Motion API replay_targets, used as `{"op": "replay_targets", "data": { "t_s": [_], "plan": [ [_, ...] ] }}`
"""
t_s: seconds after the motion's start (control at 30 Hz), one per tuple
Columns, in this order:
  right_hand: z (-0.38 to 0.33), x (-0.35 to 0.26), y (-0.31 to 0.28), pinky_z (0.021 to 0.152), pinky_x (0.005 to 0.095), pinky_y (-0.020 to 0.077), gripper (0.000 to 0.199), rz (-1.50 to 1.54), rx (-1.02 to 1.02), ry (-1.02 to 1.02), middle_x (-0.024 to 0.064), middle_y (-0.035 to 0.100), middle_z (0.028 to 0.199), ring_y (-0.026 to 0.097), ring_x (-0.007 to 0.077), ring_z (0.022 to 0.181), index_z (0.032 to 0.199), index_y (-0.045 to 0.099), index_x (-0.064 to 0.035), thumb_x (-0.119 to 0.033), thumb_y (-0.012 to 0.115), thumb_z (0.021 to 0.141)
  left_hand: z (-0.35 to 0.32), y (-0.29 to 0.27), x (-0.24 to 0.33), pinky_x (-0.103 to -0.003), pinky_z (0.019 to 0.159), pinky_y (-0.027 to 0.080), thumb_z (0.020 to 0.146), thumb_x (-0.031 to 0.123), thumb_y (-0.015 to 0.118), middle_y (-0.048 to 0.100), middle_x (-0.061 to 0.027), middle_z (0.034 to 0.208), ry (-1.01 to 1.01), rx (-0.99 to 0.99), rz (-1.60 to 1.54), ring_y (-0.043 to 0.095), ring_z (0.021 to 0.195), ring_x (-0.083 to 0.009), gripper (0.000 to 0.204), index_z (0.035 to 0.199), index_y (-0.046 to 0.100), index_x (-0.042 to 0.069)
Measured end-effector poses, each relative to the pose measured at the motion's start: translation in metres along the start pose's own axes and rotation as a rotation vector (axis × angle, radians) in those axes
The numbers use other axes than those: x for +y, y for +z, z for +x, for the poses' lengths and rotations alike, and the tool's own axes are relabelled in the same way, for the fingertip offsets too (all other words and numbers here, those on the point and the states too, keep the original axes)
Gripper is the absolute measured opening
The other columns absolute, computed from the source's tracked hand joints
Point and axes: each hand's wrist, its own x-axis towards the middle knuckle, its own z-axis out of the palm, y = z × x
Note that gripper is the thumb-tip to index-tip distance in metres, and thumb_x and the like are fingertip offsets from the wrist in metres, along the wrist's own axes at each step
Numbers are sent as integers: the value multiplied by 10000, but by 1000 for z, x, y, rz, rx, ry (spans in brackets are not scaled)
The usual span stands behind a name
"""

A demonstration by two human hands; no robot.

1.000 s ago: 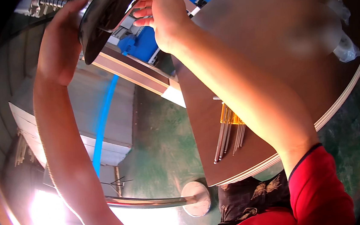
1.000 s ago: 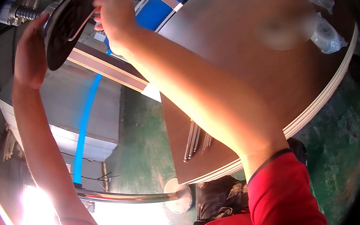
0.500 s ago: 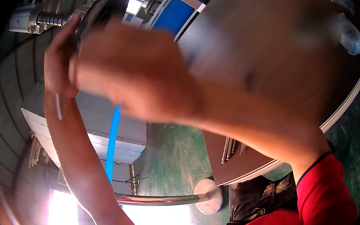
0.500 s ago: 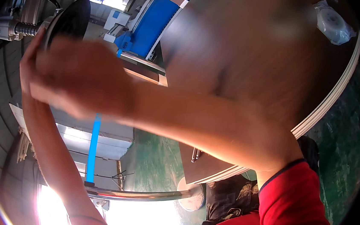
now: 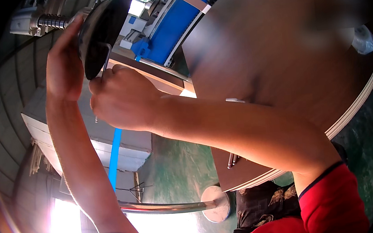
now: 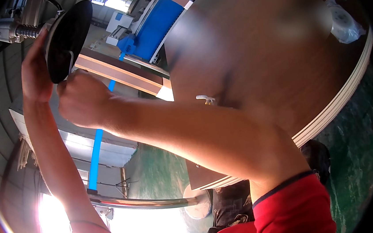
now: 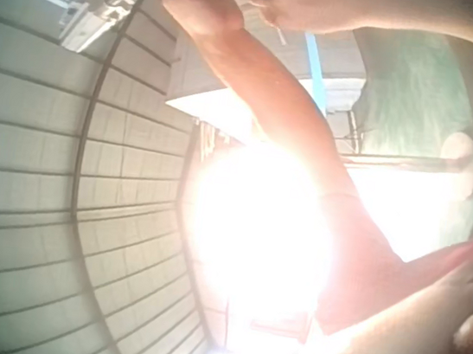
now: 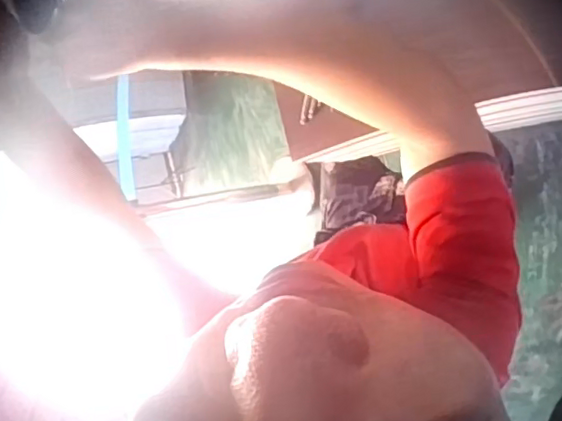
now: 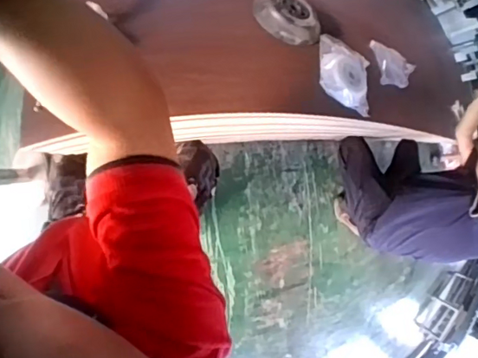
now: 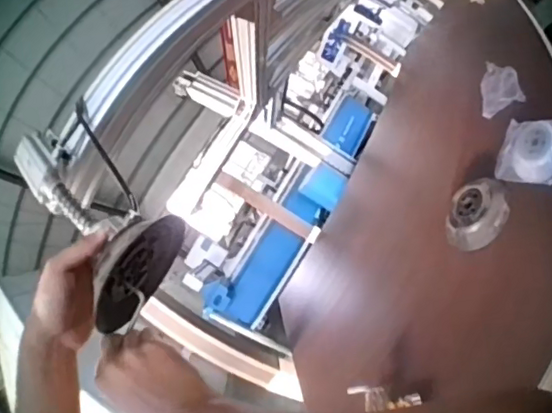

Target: The person walks to a workbench, picks up a set of Allen keys, and uses one to tighten screws on a metal component attached to a machine. The person then places the component on the table and picks up a small plastic bag.

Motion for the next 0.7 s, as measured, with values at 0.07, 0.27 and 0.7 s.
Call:
{"op": "replay_targets", "data": {
  "t_s": [0.07,0.27,0.7],
  "plan": [
    [-3,-1,-1,566,307,491,68,10,96,-25,34,565,675,642,184,732,641,653,-92,-148,693,645,1,-2,-2,-324,988,488,1032,287,422,640,-90,1260,-3,-7,10,621,1145,-189,426,1351,535,28],
    [-5,10,-9,588,313,476,50,172,231,-73,20,590,679,616,203,695,631,657,-131,-172,684,625,-4,6,-1,-320,950,511,1021,300,446,648,-94,1237,-16,31,12,643,1099,-181,431,1333,545,21],
    [-1,18,17,528,313,449,108,140,404,-187,7,478,692,550,177,663,704,530,-156,-178,635,693,2,-10,-1,-284,988,395,986,261,534,646,-28,1208,-5,-47,-24,578,1121,-128,369,1287,612,64]
  ]
}}
